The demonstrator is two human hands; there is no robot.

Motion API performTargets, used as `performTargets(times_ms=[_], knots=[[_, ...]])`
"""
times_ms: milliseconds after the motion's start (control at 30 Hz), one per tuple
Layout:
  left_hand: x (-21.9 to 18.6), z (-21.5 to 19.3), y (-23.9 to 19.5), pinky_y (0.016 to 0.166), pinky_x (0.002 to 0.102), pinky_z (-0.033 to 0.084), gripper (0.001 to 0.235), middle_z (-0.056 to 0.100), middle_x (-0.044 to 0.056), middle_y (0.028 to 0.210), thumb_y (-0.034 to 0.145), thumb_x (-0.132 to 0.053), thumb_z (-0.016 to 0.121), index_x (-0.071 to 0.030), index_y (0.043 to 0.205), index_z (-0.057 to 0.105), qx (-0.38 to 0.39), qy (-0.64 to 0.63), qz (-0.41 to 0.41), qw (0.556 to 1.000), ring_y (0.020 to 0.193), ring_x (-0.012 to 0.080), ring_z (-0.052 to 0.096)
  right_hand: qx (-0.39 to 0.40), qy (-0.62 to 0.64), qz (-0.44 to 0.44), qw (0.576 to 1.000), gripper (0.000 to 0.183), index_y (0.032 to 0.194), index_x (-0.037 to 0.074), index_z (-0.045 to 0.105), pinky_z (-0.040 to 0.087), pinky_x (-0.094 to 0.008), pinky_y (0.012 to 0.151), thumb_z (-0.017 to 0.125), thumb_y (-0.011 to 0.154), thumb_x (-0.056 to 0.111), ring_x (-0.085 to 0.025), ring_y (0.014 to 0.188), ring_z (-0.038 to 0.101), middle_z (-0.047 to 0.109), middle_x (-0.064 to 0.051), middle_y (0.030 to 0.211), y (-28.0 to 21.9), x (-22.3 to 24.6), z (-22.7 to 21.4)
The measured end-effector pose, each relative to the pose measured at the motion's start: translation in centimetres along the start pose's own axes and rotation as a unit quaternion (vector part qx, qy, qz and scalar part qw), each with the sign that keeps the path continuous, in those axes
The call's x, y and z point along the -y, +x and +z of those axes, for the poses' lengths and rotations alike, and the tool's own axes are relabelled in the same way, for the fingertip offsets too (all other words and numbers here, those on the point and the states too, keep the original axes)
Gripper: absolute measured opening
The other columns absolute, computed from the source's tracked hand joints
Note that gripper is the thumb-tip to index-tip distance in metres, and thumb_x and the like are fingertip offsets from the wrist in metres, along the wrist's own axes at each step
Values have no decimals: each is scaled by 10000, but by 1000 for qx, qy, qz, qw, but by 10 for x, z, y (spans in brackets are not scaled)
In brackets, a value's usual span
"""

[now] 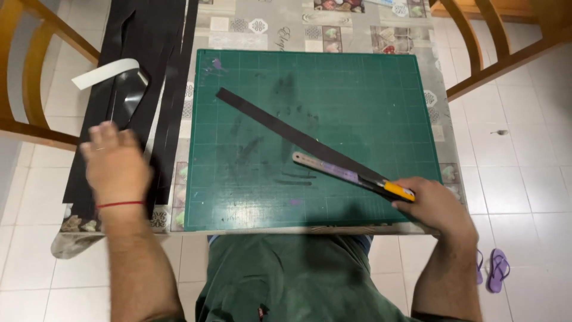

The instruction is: Cutting strips of dark material using a utility knife and a metal ruler on a green cutting mat.

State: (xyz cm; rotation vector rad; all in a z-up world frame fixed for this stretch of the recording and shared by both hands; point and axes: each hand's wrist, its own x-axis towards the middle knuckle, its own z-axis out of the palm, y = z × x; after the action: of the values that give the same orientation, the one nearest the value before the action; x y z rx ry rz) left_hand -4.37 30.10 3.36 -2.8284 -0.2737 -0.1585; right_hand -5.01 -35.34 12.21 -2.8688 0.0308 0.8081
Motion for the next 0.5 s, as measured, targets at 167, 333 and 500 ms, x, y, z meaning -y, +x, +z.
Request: performTargets(times_ms=[167,333,500], knots=[[-125,-80,3,1076,470,541,451,739,183,1403,968,-50,558,-87,1386,722,-123,-89,121,981,1307,372,681,-8,80,-27,996,600,1524,353,749,584,-376,1018,817,929,382,-210,1189,788,822,52,1431,-10,-3,-1],[-212,-77,20,1369,695,220,864,243,365,1847,1163,-510,554,121,1724,367,119,-274,204,932,1721,510,246,-118,192,-74,971,552,1375,117,849,632,-477,986,965,847,230,-401,1162,818,861,-211,1187,-5,18,1],[-229,-82,22,1391,666,148,924,249,358,1846,1165,-585,529,106,1746,337,109,-268,211,934,1734,496,209,-195,220,-117,949,519,1332,133,865,632,-431,933,993,846,261,-351,1119,818,854,-178,1152,14,26,2]])
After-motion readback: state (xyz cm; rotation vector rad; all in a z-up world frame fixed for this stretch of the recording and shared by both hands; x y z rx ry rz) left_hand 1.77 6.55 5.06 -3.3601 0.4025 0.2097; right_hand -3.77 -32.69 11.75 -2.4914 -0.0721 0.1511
